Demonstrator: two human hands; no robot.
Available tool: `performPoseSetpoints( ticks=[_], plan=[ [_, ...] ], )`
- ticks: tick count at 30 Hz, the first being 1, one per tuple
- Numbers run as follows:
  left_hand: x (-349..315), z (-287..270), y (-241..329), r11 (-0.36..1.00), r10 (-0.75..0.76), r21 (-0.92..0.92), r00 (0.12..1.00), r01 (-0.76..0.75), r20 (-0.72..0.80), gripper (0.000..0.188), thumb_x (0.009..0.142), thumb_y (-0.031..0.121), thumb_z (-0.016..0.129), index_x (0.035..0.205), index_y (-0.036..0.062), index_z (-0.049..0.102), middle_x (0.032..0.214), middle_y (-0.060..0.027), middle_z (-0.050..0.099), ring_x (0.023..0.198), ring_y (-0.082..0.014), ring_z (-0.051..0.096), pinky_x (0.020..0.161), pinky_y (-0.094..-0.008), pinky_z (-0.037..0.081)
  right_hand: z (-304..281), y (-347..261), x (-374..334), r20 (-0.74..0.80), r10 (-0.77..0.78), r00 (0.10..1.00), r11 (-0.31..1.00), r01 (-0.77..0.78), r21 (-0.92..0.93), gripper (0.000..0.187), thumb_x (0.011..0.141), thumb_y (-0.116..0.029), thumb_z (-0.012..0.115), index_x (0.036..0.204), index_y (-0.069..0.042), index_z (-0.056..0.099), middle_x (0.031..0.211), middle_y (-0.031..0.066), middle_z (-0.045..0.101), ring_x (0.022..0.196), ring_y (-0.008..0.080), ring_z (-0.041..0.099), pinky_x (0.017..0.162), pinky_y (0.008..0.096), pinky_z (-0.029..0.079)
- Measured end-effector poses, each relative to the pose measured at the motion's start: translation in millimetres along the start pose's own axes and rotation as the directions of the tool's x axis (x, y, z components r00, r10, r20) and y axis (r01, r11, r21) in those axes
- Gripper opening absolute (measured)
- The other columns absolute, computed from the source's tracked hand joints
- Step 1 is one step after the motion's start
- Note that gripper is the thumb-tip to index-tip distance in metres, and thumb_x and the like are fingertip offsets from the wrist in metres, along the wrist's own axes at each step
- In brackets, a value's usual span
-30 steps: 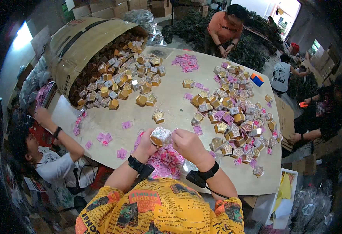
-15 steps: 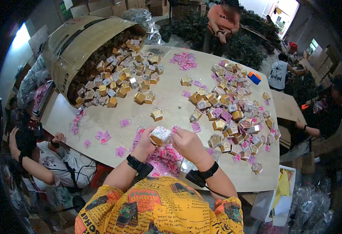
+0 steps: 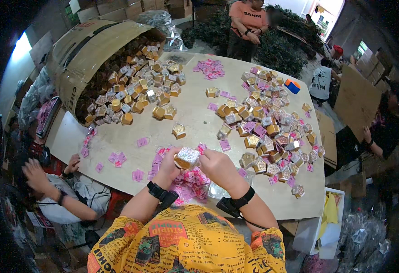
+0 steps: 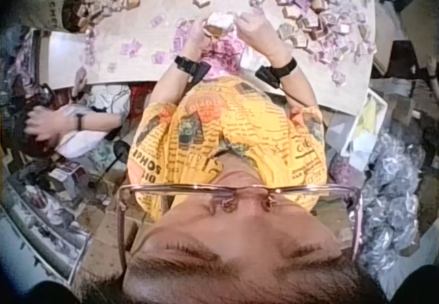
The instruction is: The person wraps small star-shaped items in clear plastic bags and seals them with pink stickers. They repeatedly pick up an item, place it in a bag, and apply a sticker to seal the package, working at a table with other people also performing similar tasks.
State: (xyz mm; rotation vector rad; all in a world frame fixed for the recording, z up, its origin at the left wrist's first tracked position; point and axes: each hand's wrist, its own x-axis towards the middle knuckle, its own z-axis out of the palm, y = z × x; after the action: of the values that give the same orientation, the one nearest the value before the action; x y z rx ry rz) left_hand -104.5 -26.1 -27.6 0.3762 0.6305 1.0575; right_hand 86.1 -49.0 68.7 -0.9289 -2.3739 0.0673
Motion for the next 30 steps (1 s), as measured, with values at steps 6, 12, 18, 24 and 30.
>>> performPoseSetpoints(
  ticks=[6,12,18,24,30],
  plan=[
    [-5.0,0.5,-1.8,0.983,0.114,0.143,0.993,-0.113,0.004,0.024,0.090,0.024,0.044,0.095,0.0051,0.058,0.089,-0.0050,0.063,0.081,-0.0162,0.062,0.071,-0.0319,0.051,0.3,3.8,-3.5,0.092,-0.007,0.996,1.000,0.009,-0.017,0.011,0.068,-0.008,0.063,0.069,-0.004,0.052,0.067,0.0101,0.048,0.062,0.0276,0.055,0.055,0.0369,0.047],
    [-6.0,3.7,-8.9,0.976,0.124,0.185,0.991,-0.113,-0.046,0.023,0.090,0.023,0.045,0.095,0.0049,0.058,0.088,-0.0047,0.062,0.081,-0.0153,0.062,0.070,-0.0310,0.051,2.7,6.5,-6.9,0.085,0.088,0.992,0.992,-0.095,0.085,0.010,0.069,-0.007,0.062,0.068,-0.002,0.054,0.067,0.0123,0.051,0.061,0.0297,0.056,0.056,0.0386,0.047],
    [-7.8,13.7,-18.7,0.972,0.217,0.109,0.971,-0.206,-0.102,0.022,0.087,0.019,0.044,0.095,0.0040,0.057,0.090,-0.0066,0.062,0.084,-0.0173,0.062,0.075,-0.0317,0.050,-3.7,8.1,-9.7,0.115,0.251,0.961,0.921,-0.274,0.276,0.009,0.072,-0.009,0.061,0.074,0.000,0.060,0.069,0.0168,0.057,0.064,0.0338,0.058,0.060,0.0416,0.047],
    [-10.6,21.7,-26.2,0.970,0.233,0.100,0.968,-0.224,-0.098,0.024,0.087,0.021,0.043,0.097,0.0038,0.057,0.092,-0.0078,0.062,0.085,-0.0184,0.062,0.077,-0.0321,0.050,-10.8,3.9,-12.4,0.123,0.361,0.924,0.857,-0.381,0.347,0.011,0.071,-0.007,0.059,0.076,0.002,0.063,0.069,0.0193,0.058,0.063,0.0338,0.059,0.060,0.0395,0.048],
    [-8.4,23.7,-35.9,0.957,0.281,0.110,0.952,-0.268,-0.119,0.024,0.087,0.022,0.042,0.096,0.0048,0.057,0.091,-0.0072,0.062,0.085,-0.0178,0.061,0.076,-0.0321,0.050,-9.0,6.9,-18.1,0.096,0.453,0.886,0.799,-0.451,0.397,0.012,0.069,-0.007,0.060,0.074,0.003,0.064,0.066,0.0197,0.060,0.059,0.0330,0.060,0.057,0.0374,0.049]
  ],
)
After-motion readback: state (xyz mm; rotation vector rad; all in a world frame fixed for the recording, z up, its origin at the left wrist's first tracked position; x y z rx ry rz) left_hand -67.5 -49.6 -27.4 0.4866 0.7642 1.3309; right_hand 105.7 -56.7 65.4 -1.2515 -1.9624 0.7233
